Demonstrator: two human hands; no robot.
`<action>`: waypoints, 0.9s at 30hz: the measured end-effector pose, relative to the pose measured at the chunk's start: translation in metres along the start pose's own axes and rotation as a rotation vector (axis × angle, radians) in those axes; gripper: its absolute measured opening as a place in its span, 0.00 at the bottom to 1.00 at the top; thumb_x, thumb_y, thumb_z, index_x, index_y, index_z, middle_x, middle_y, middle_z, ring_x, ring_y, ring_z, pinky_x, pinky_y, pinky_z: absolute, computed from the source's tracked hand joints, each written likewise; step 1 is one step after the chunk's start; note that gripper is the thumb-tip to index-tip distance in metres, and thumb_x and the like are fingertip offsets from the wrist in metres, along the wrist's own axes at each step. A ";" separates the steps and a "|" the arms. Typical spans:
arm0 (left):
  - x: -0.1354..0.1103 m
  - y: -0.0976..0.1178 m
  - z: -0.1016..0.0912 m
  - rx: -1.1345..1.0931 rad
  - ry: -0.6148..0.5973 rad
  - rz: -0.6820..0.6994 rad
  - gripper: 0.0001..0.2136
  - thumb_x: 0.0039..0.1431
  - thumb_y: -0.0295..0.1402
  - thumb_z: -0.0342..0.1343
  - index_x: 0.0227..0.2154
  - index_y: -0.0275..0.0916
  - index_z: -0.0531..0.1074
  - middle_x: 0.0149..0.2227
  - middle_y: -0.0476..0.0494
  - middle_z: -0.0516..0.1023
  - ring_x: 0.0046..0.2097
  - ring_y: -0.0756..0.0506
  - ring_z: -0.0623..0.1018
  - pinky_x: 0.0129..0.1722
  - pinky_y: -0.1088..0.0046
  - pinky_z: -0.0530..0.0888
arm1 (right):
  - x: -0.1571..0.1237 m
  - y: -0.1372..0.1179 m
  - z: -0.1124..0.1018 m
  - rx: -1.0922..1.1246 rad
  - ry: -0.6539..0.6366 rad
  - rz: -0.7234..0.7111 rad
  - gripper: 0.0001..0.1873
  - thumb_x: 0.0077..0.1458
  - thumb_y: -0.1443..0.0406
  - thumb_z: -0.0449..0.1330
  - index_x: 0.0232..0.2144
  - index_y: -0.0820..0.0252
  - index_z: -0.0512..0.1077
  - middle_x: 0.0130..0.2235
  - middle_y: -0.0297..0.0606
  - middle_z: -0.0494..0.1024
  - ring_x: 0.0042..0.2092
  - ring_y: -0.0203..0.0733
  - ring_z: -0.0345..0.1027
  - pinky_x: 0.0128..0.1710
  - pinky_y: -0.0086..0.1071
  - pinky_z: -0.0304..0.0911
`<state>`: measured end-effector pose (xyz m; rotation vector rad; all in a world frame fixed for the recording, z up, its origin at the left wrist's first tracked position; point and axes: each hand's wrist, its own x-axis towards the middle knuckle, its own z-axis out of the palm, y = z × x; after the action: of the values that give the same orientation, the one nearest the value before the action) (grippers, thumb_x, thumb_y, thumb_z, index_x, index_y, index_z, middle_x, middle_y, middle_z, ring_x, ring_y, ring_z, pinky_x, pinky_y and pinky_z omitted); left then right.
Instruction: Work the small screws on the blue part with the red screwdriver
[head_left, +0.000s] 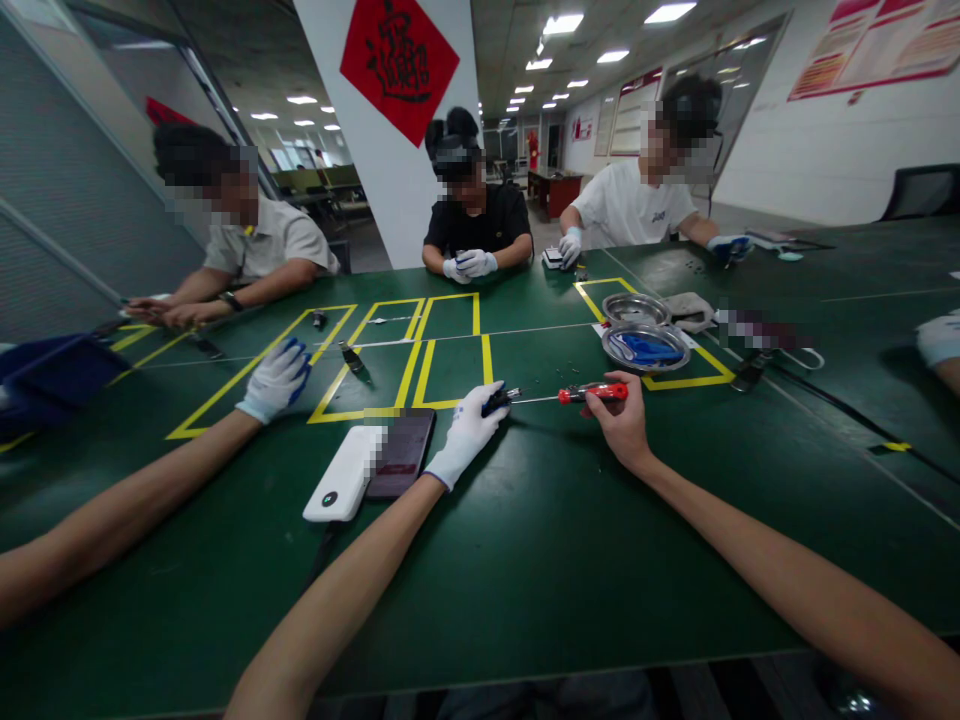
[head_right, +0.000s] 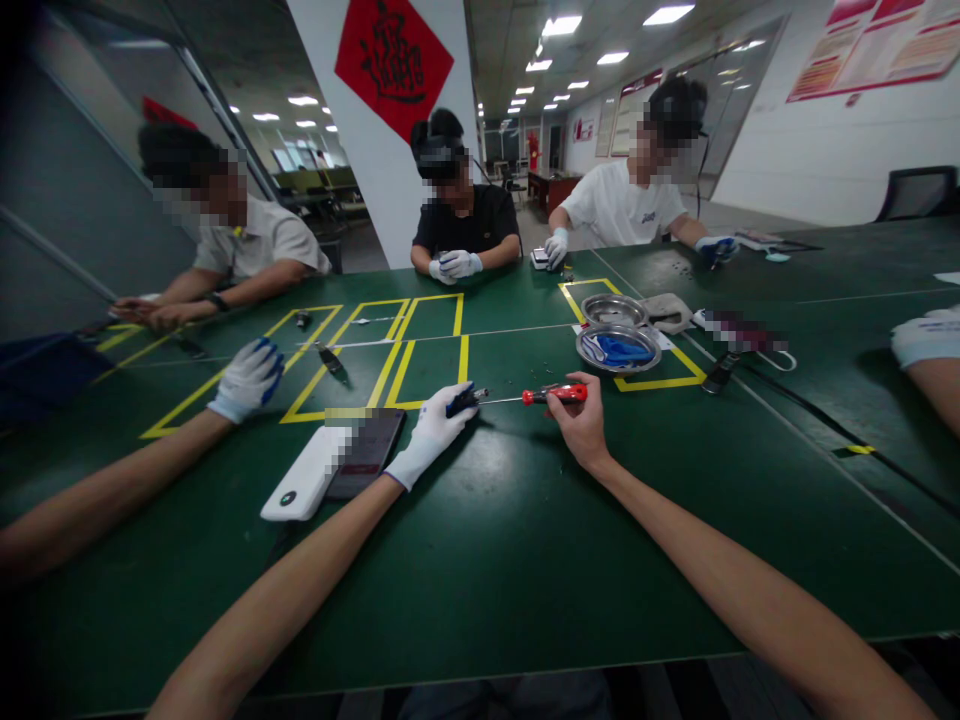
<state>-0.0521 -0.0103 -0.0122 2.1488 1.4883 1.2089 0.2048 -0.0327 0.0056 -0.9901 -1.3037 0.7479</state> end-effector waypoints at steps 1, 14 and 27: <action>0.000 0.000 0.000 0.000 -0.001 0.005 0.20 0.56 0.31 0.56 0.53 0.41 0.67 0.51 0.43 0.73 0.53 0.44 0.72 0.57 0.63 0.68 | 0.000 -0.001 0.000 -0.014 0.014 0.004 0.25 0.50 0.58 0.64 0.47 0.53 0.59 0.38 0.37 0.74 0.29 0.43 0.74 0.31 0.41 0.74; 0.002 0.007 -0.002 -0.034 0.036 -0.084 0.21 0.55 0.32 0.56 0.53 0.41 0.67 0.52 0.41 0.73 0.54 0.43 0.72 0.57 0.60 0.67 | 0.008 0.006 -0.004 0.079 0.114 -0.048 0.24 0.51 0.57 0.62 0.47 0.54 0.57 0.41 0.39 0.75 0.33 0.45 0.75 0.36 0.45 0.75; 0.000 0.006 -0.001 0.008 0.006 0.052 0.19 0.52 0.28 0.59 0.48 0.40 0.69 0.48 0.42 0.73 0.51 0.44 0.73 0.55 0.62 0.68 | -0.001 -0.005 0.003 0.103 0.018 -0.077 0.21 0.50 0.61 0.63 0.43 0.53 0.58 0.43 0.40 0.73 0.42 0.48 0.74 0.40 0.46 0.74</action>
<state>-0.0488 -0.0127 -0.0078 2.2044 1.4503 1.2298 0.2013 -0.0353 0.0096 -0.8577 -1.2683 0.7379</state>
